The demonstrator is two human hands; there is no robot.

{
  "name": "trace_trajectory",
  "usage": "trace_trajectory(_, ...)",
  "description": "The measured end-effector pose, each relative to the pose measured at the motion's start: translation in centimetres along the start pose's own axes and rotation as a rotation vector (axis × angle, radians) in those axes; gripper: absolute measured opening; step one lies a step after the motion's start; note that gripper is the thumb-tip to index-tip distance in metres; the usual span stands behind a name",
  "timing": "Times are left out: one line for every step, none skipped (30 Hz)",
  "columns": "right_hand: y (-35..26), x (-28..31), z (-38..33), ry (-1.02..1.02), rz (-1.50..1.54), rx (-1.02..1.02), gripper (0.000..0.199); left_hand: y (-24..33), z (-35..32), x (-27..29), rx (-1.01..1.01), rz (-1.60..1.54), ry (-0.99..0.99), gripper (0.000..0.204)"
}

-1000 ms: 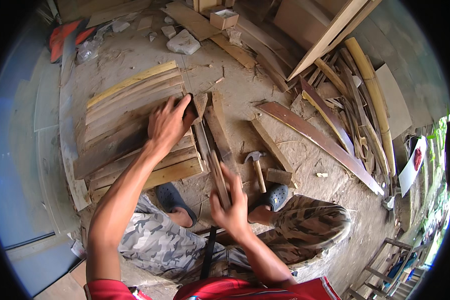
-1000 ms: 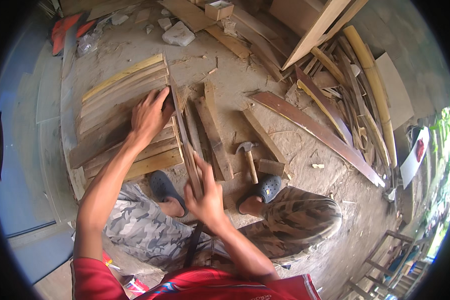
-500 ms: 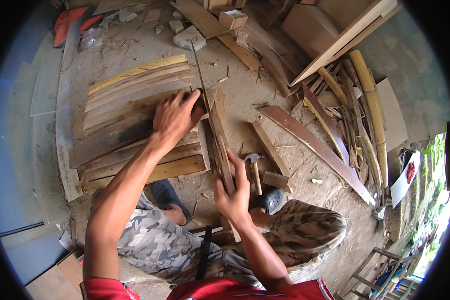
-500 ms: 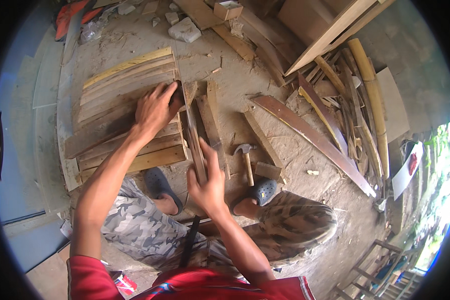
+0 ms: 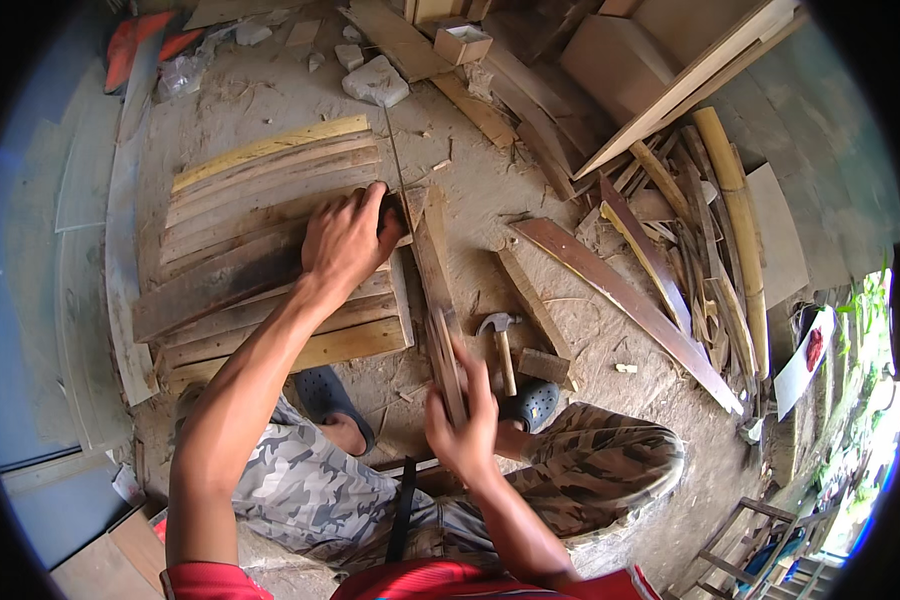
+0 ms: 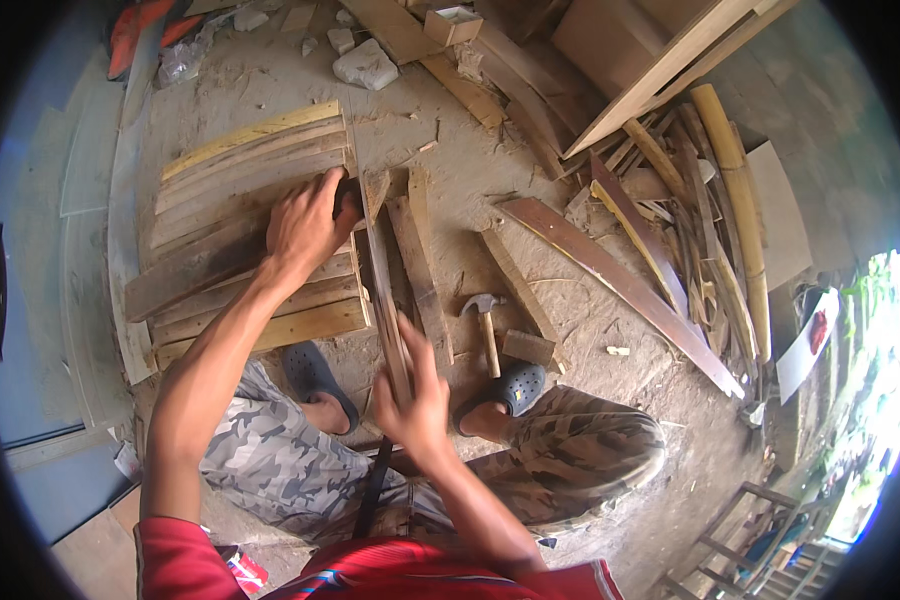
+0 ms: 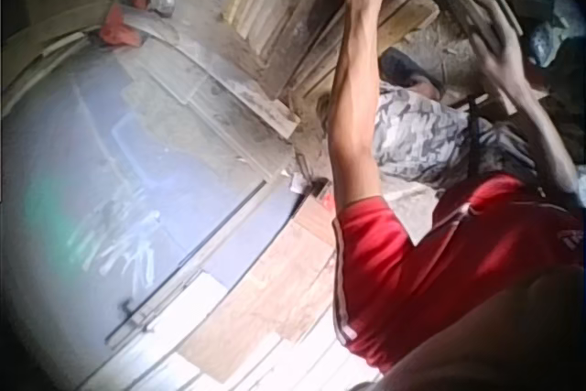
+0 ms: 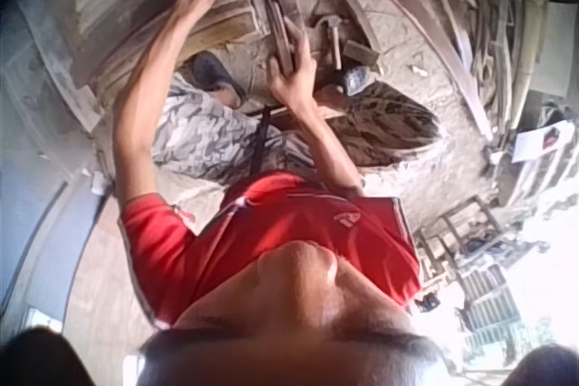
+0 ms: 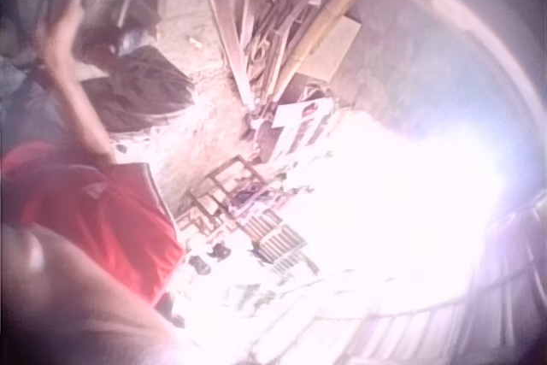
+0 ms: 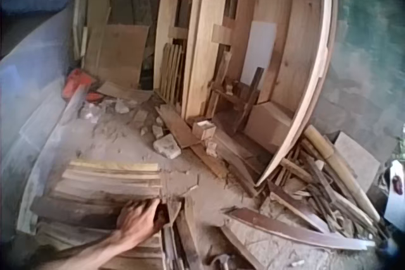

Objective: The person uses a hammer to pry apart and break down a wooden pallet on the floor. They repeatedly strike and lever the wooden slats to separate them from the frame.

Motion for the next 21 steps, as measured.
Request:
trace_trajectory(-0.1, -0.8, 2.4, 0.099, 0.035, 0.207, 0.063, 0.1, -0.1, -0.5, 0.013, -0.031, -0.004, 0.035)
trace_trajectory(-0.6, -1.2, 3.6, 0.09, 0.061, 0.143, 0.063, 0.2, -0.1, -0.2, 0.019, -0.008, -0.016, 0.033)
trace_trajectory(-0.5, -1.2, 3.4, 0.09, 0.041, 0.161, 0.063, 0.4, 0.0, 0.1, 0.025, 0.014, -0.027, 0.032)
trace_trajectory(-0.3, -1.2, 2.9, 0.089, 0.021, 0.181, 0.063, 0.5, 0.1, 0.4, 0.032, 0.038, -0.037, 0.03)
trace_trajectory(0.5, -0.8, 1.5, 0.059, 0.03, 0.108, 0.064, 0.6, 0.1, 0.7, 0.035, 0.049, -0.057, 0.031)
trace_trajectory(1.5, -0.1, -0.8, 0.027, 0.04, 0.034, 0.064, 0.6, 0.0, 1.0, 0.039, 0.06, -0.078, 0.032)
trace_trajectory(2.1, 1.1, -3.3, -0.002, 0.035, 0.019, 0.066, 0.9, 0.5, 1.1, 0.029, 0.064, -0.09, 0.034)
trace_trajectory(2.5, 1.9, -5.6, 0.016, 0.011, 0.128, 0.065, 1.2, 0.8, 1.1, 0.022, 0.049, -0.073, 0.034)
trace_trajectory(4.3, 2.6, -8.4, 0.02, 0.048, 0.123, 0.064, 1.4, 0.8, 1.0, 0.017, 0.034, -0.057, 0.033)
trace_trajectory(2.3, 3.0, -8.6, 0.051, -0.036, 0.184, 0.063, 1.2, 0.6, 1.2, 0.021, 0.032, -0.044, 0.033)
trace_trajectory(1.6, 3.1, -8.3, 0.041, -0.039, 0.173, 0.063, 1.2, 0.6, 1.1, 0.014, 0.029, -0.041, 0.034)
trace_trajectory(0.9, 3.1, -7.6, 0.032, -0.043, 0.162, 0.062, 1.0, 0.6, 1.1, 0.005, 0.025, -0.038, 0.035)
trace_trajectory(0.3, 2.7, -6.2, 0.027, -0.01, 0.087, 0.062, 1.2, 0.6, 1.0, -0.015, 0.016, -0.036, 0.036)
trace_trajectory(-0.3, 2.0, -4.0, 0.022, 0.027, 0.013, 0.062, 1.3, 0.7, 1.0, -0.014, 0.007, -0.048, 0.036)
trace_trajectory(-1.0, 0.8, -1.3, 0.021, 0.022, 0.043, 0.062, 0.8, 0.3, 1.2, 0.0, 0.009, -0.063, 0.037)
trace_trajectory(-1.5, 0.2, 0.6, 0.028, 0.009, 0.071, 0.062, 0.7, 0.2, 1.1, 0.008, 0.0, -0.077, 0.037)
trace_trajectory(-1.9, 0.3, 1.1, 0.014, 0.012, 0.038, 0.062, 0.8, 0.3, 1.1, 0.025, -0.006, -0.102, 0.039)
trace_trajectory(-2.7, 0.4, 1.3, -0.001, 0.015, 0.005, 0.062, 0.9, 0.3, 1.0, 0.024, -0.002, -0.106, 0.039)
trace_trajectory(-3.3, 0.5, 1.4, -0.021, 0.021, -0.024, 0.062, 0.7, 0.3, 1.0, 0.027, 0.007, -0.106, 0.038)
trace_trajectory(-3.4, 0.9, 0.4, -0.029, 0.006, 0.0, 0.062, 0.6, 0.4, 1.2, 0.032, 0.018, -0.102, 0.038)
trace_trajectory(-3.0, 1.7, -2.1, -0.037, -0.009, 0.023, 0.062, 0.5, 0.3, 1.2, 0.038, 0.018, -0.102, 0.038)
Point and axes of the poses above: each hand's wrist, its own z-axis towards the middle knuckle, its own x-axis out of the back of the hand, y = z × x, the point moved 4 cm from there along z, towards the middle knuckle, and after that the axes turned 3 degrees about z, right-handed, at the moved point
